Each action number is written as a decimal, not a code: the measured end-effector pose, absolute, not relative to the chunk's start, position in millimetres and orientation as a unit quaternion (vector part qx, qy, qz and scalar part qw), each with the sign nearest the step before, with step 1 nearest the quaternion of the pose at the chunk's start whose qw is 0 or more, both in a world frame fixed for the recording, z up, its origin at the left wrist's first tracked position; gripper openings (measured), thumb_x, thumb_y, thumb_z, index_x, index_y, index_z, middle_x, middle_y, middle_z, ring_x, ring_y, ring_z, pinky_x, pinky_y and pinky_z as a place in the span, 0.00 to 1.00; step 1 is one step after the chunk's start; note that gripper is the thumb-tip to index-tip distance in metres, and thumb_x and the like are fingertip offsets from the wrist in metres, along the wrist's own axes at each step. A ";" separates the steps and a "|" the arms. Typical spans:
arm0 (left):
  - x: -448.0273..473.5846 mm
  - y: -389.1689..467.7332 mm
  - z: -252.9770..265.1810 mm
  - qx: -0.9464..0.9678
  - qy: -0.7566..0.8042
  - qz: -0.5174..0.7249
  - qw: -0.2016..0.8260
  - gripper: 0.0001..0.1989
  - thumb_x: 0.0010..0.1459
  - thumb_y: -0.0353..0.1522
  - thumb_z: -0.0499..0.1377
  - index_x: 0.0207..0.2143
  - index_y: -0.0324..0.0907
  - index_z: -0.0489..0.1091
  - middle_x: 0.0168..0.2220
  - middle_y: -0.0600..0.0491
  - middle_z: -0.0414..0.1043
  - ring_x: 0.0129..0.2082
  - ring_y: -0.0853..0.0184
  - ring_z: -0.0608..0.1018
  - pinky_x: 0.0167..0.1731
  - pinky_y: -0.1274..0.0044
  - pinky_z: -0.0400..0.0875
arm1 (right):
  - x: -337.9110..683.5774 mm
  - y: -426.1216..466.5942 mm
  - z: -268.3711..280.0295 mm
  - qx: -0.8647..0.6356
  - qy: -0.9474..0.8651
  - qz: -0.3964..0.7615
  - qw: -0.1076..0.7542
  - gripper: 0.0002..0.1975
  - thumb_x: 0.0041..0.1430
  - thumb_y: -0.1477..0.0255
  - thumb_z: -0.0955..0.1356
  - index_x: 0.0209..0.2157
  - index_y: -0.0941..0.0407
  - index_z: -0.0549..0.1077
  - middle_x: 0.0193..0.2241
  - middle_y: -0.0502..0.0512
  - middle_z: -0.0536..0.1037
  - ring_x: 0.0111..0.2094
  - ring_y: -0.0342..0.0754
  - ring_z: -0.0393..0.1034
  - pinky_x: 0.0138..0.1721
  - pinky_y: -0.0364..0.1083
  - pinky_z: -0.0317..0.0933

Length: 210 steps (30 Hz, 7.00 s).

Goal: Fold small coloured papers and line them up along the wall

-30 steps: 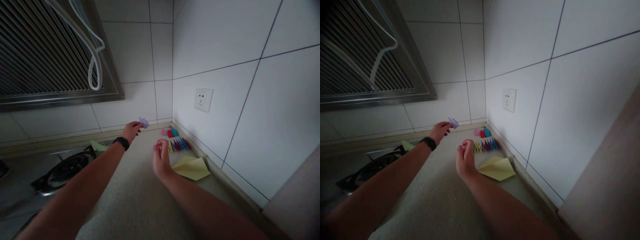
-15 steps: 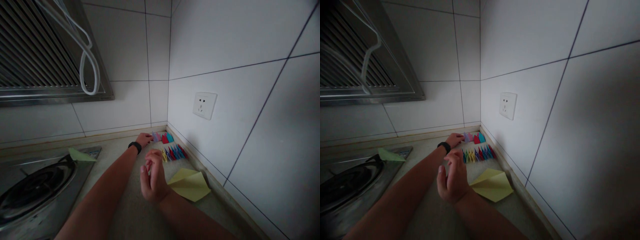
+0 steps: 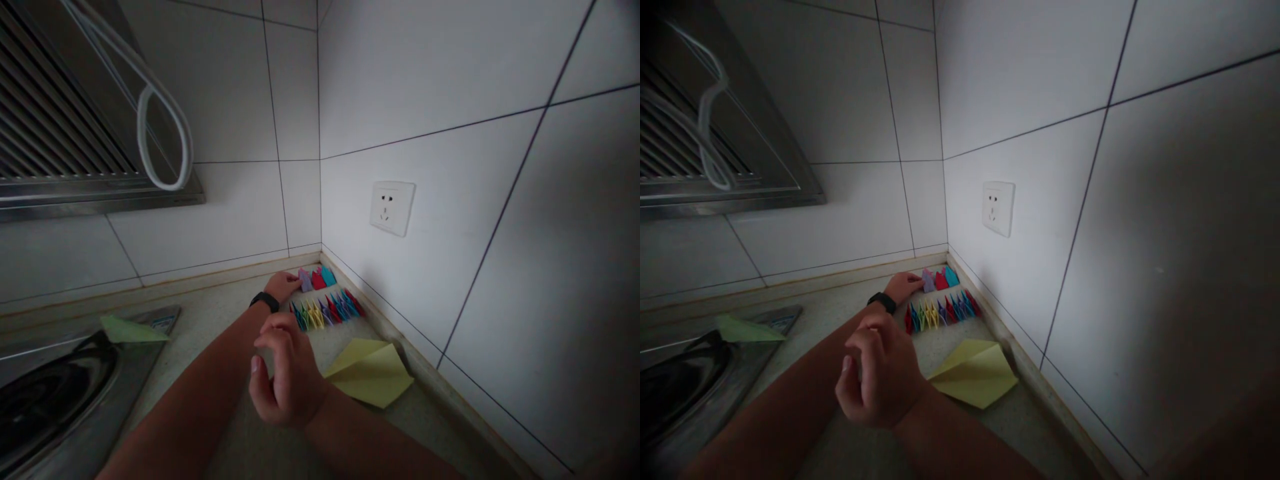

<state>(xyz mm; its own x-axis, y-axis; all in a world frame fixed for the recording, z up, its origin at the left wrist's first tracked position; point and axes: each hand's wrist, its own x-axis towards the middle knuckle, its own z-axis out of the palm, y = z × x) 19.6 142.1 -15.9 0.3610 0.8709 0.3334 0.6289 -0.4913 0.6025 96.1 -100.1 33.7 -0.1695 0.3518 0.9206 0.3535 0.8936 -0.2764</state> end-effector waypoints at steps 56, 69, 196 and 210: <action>-4.5 122.5 -10.4 0.776 0.430 0.357 0.291 0.23 0.55 0.45 0.55 0.44 0.38 0.73 0.24 0.53 0.70 0.22 0.71 0.69 0.23 0.79 0.62 | 91.2 -99.5 31.3 -0.272 -0.881 0.012 0.387 0.08 0.53 0.76 0.62 0.37 0.56 0.65 0.33 0.53 0.71 0.34 0.46 0.65 0.34 0.44 0.58; -42.3 23.3 -14.6 0.775 0.530 0.322 0.121 0.15 0.59 0.40 0.51 0.34 0.40 0.73 0.34 0.49 0.75 0.33 0.65 0.74 0.34 0.75 0.64 | 119.4 -87.6 45.2 -0.602 -0.762 -0.093 0.219 0.10 0.60 0.69 0.60 0.39 0.57 0.69 0.35 0.59 0.75 0.38 0.52 0.70 0.35 0.47 0.61; -31.3 -47.8 -1.2 0.811 0.483 0.319 0.086 0.06 0.53 0.32 0.56 0.33 0.44 0.71 0.34 0.53 0.74 0.34 0.66 0.72 0.35 0.76 0.64 | 116.7 -82.5 24.4 -0.619 -0.780 -0.082 0.038 0.14 0.60 0.69 0.58 0.44 0.56 0.70 0.40 0.64 0.72 0.38 0.56 0.71 0.36 0.51 0.62; -30.1 -51.7 3.5 0.810 0.493 0.308 0.075 0.06 0.52 0.32 0.55 0.33 0.44 0.71 0.34 0.52 0.73 0.33 0.67 0.72 0.32 0.76 0.63 | 125.3 -69.6 29.7 -0.633 -0.767 -0.091 0.053 0.11 0.61 0.75 0.58 0.41 0.56 0.69 0.38 0.61 0.76 0.39 0.53 0.72 0.37 0.48 0.62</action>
